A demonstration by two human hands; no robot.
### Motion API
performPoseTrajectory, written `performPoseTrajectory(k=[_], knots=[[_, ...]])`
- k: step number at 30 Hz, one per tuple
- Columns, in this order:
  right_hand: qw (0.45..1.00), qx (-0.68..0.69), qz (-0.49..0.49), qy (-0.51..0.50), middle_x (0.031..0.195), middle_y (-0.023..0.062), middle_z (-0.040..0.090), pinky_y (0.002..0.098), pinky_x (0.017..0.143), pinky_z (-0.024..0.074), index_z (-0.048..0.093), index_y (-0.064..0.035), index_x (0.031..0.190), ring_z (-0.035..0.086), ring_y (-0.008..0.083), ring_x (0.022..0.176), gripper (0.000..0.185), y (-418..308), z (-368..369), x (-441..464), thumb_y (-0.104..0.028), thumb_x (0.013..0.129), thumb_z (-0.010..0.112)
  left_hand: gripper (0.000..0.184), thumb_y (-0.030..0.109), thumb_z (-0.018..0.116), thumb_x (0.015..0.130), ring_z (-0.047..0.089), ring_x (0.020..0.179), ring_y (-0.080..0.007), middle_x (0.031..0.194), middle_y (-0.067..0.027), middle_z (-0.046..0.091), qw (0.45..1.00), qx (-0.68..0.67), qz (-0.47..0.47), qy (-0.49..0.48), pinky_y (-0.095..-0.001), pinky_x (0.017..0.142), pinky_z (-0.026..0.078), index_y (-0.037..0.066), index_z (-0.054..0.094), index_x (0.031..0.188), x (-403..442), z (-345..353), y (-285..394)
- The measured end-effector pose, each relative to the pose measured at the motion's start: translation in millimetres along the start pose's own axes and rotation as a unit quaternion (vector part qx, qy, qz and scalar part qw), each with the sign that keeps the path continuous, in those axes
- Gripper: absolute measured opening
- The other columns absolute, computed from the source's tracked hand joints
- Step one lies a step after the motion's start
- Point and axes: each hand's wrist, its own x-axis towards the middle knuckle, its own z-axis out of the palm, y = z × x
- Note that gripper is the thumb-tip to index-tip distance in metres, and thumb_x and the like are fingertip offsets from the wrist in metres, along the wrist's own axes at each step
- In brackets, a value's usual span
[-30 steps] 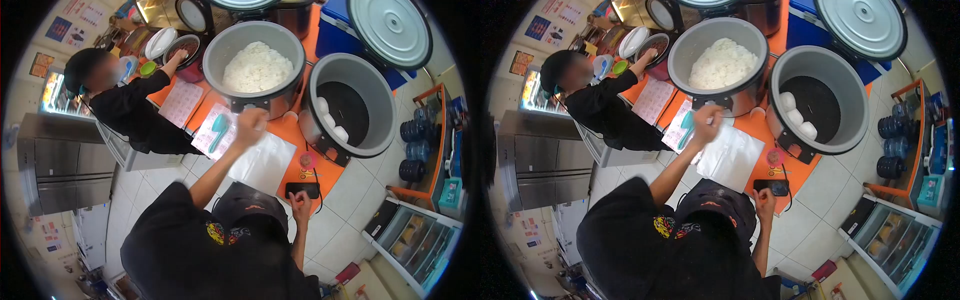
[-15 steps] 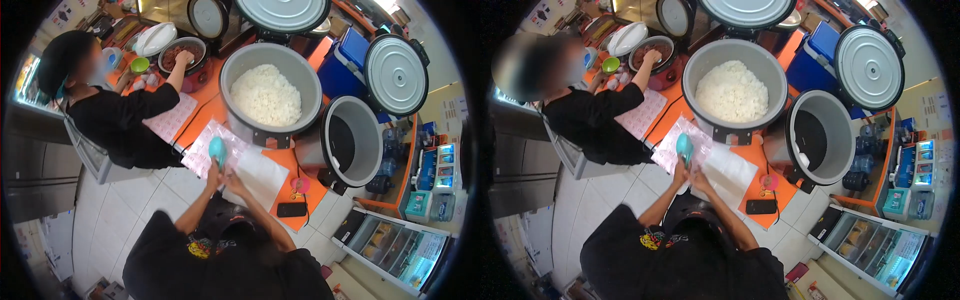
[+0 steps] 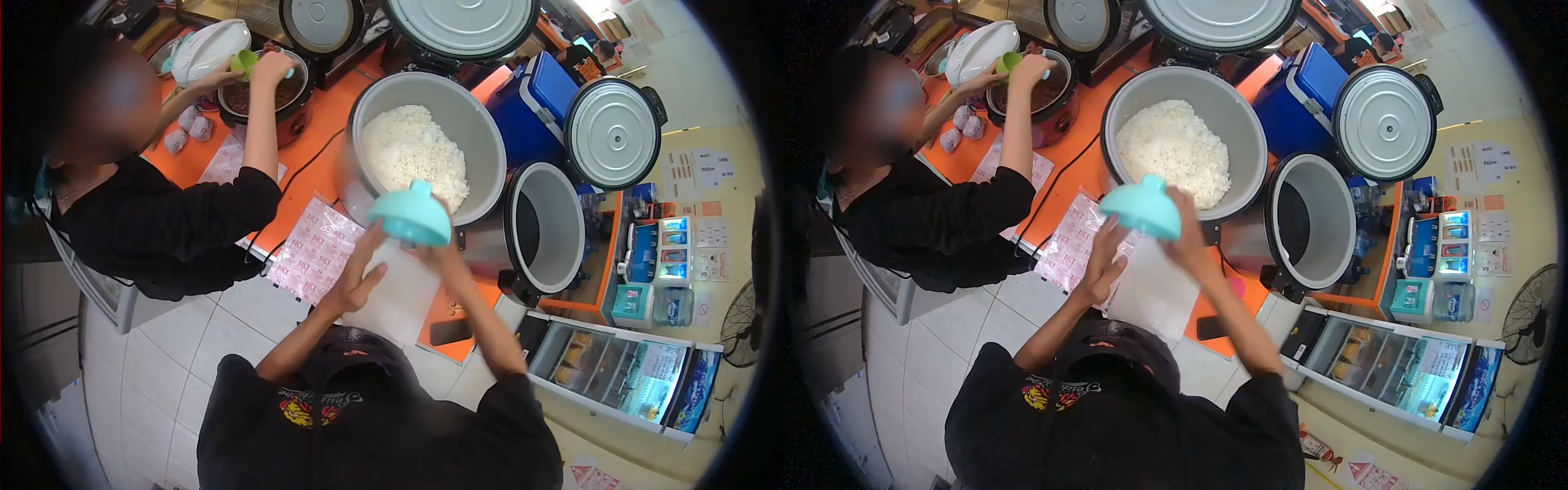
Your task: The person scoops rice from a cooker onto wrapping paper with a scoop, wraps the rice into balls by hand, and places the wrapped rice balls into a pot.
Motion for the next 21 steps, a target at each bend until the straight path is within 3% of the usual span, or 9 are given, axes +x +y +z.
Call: performPoseTrajectory(k=[1, 3, 4, 5, 8, 11, 14, 20, 21], knots=[[1.0, -0.005, -0.009, -0.026, 0.112, 0.0237, 0.057, 0.0481, 0.087, 0.0439, 0.047, 0.0042, 0.127, 0.055, 0.0405, 0.103, 0.049, 18, -15, 13, -0.022, 0.087, 0.06, 0.085, 0.009, 0.059, 0.09, 0.016, 0.147, -0.0355, 0.158, -0.0236, 0.016, 0.997, 0.059, 0.044, 0.036, -0.0439, 0.118, 0.016, -0.003, 0.002, 0.152, 12, 0, -7], [0.965, -0.121, 0.187, -0.137, 0.092, 0.0196, 0.066, 0.0434, 0.076, 0.0523, 0.047, -0.0006, 0.126, 0.065, 0.038, 0.086, 0.036, 25, -52, 66, -0.009, 0.091, 0.054, 0.094, 0.014, 0.068, 0.086, 0.015, 0.147, -0.0356, 0.158, -0.0235, 0.014, 0.969, 0.178, 0.132, 0.108, -0.0442, 0.118, 0.017, -0.003, 0.002, 0.152, 30, 0, -27], [0.933, -0.264, 0.153, -0.19, 0.086, 0.0182, 0.067, 0.045, 0.069, 0.052, 0.049, -0.0008, 0.121, 0.066, 0.0385, 0.08, 0.031, 51, -67, 81, -0.013, 0.093, 0.053, 0.117, 0.026, 0.082, 0.076, 0.01, 0.148, -0.0361, 0.159, -0.0254, 0.006, 0.962, 0.218, 0.049, 0.154, -0.046, 0.118, 0.016, -0.002, -0.002, 0.152, 30, 0, -39], [0.878, -0.399, 0.116, -0.237, 0.079, 0.0169, 0.067, 0.0466, 0.062, 0.0516, 0.051, -0.0011, 0.117, 0.066, 0.039, 0.074, 0.027, 83, -79, 89, -0.017, 0.095, 0.052, 0.122, 0.029, 0.084, 0.072, 0.009, 0.148, -0.0364, 0.158, -0.0264, 0.003, 0.963, 0.216, 0.034, 0.16, -0.0466, 0.118, 0.016, -0.002, -0.003, 0.152, 29, 3, -48], [0.768, -0.557, 0.029, -0.314, 0.079, 0.0177, 0.067, 0.0488, 0.062, 0.052, 0.056, -0.0019, 0.112, 0.066, 0.04, 0.073, 0.028, 185, -93, 74, -0.025, 0.098, 0.05, 0.134, 0.035, 0.089, 0.065, 0.003, 0.148, -0.0371, 0.158, -0.0279, -0.005, 0.96, 0.224, 0.003, 0.169, -0.0465, 0.119, 0.013, -0.002, -0.007, 0.151, 34, 19, -72], [0.808, -0.44, -0.019, -0.392, 0.079, 0.0167, 0.067, 0.0488, 0.067, 0.0535, 0.061, -0.003, 0.094, 0.067, 0.0391, 0.076, 0.026, 171, -86, 73, -0.025, 0.098, 0.048, 0.137, 0.035, 0.09, 0.063, -0.002, 0.148, -0.0371, 0.158, -0.0273, -0.009, 0.953, 0.25, -0.008, 0.168, -0.044, 0.12, 0.01, -0.003, -0.009, 0.151, 42, 28, -86], [0.762, -0.388, 0.048, -0.517, 0.086, 0.0209, 0.067, 0.0491, 0.074, 0.0522, 0.06, -0.001, 0.105, 0.066, 0.0396, 0.086, 0.031, 140, -71, 69, -0.029, 0.099, 0.047, 0.137, 0.037, 0.089, 0.063, -0.003, 0.148, -0.0375, 0.157, -0.0286, -0.012, 0.95, 0.259, -0.025, 0.171, -0.0445, 0.12, 0.01, -0.003, -0.009, 0.151, 41, 28, -88], [0.779, -0.312, 0.092, -0.536, 0.09, 0.0227, 0.067, 0.0488, 0.077, 0.0517, 0.059, -0.0014, 0.106, 0.065, 0.0403, 0.091, 0.034, 89, -100, 110, -0.033, 0.099, 0.048, 0.137, 0.037, 0.09, 0.061, 0.001, 0.148, -0.039, 0.157, -0.0296, -0.009, 0.953, 0.239, -0.029, 0.183, -0.0463, 0.119, 0.013, -0.001, -0.007, 0.151, 45, 29, -87], [0.761, -0.331, 0.096, -0.549, 0.091, 0.0229, 0.067, 0.0491, 0.079, 0.0514, 0.059, -0.0016, 0.107, 0.065, 0.0404, 0.092, 0.034, 102, -96, 112, -0.033, 0.099, 0.048, 0.137, 0.036, 0.09, 0.061, 0.002, 0.148, -0.0403, 0.157, -0.0304, -0.008, 0.955, 0.225, -0.025, 0.19, -0.0476, 0.119, 0.014, 0.0, -0.006, 0.152, 45, 30, -87]])
